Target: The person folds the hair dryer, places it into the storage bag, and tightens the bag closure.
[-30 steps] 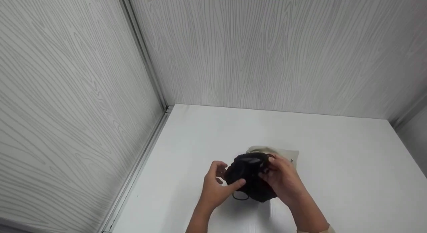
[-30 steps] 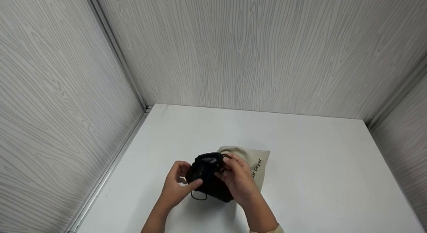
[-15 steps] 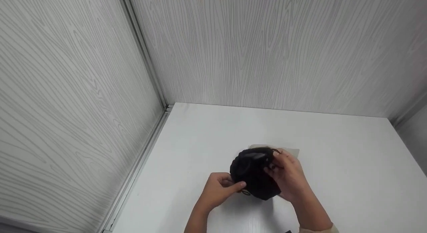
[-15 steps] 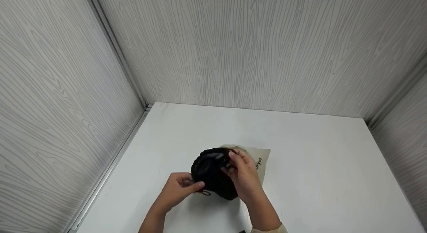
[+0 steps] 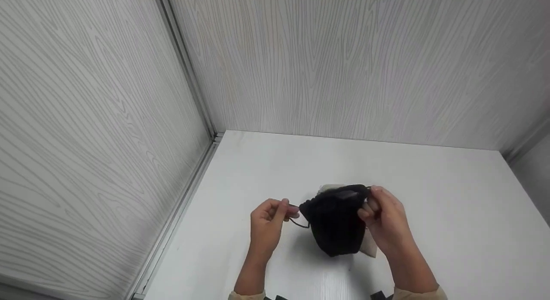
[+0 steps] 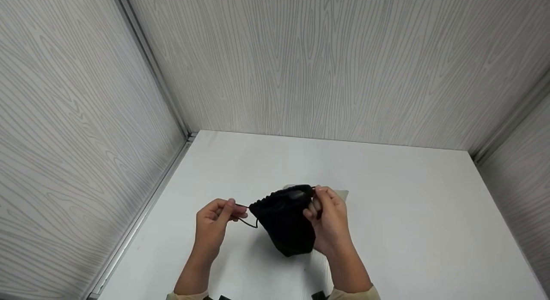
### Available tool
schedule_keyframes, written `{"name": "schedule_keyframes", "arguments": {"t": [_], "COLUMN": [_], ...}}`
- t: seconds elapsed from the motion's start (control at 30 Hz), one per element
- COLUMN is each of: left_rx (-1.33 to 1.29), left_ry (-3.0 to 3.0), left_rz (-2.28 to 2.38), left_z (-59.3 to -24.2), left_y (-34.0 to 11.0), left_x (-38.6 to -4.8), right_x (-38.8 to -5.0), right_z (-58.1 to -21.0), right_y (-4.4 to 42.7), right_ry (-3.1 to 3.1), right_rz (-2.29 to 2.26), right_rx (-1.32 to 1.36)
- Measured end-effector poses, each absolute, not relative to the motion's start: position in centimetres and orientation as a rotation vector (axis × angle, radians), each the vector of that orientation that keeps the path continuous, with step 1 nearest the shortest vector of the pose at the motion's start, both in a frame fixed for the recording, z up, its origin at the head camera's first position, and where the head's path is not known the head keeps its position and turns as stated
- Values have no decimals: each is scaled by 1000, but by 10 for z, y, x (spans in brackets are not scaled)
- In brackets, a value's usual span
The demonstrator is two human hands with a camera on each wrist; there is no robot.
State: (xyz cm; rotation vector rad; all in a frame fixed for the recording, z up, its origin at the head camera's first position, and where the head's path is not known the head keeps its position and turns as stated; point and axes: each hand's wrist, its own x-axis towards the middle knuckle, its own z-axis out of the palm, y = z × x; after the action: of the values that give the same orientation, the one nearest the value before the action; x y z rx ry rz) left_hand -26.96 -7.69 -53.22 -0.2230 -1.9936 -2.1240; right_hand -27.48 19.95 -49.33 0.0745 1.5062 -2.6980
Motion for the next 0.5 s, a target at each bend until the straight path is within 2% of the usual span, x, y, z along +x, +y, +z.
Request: {"name": "schedule_keyframes", "arguments": {"t": [0.3,0.5], "left_rx": [-36,4], "left_ry": [-2090,-2077], "left_rz": [-2058,-2077], "left_z": [-524,-521], "left_y": [-84,-91], "left_x": [-270,-271], "right_x": [-274,-276], "right_z": [-496,-497], "right_y": [211,225], "right_ry": [1502,1417], "right_rz": [-2777,-2826], "right_rx": [197,165]}}
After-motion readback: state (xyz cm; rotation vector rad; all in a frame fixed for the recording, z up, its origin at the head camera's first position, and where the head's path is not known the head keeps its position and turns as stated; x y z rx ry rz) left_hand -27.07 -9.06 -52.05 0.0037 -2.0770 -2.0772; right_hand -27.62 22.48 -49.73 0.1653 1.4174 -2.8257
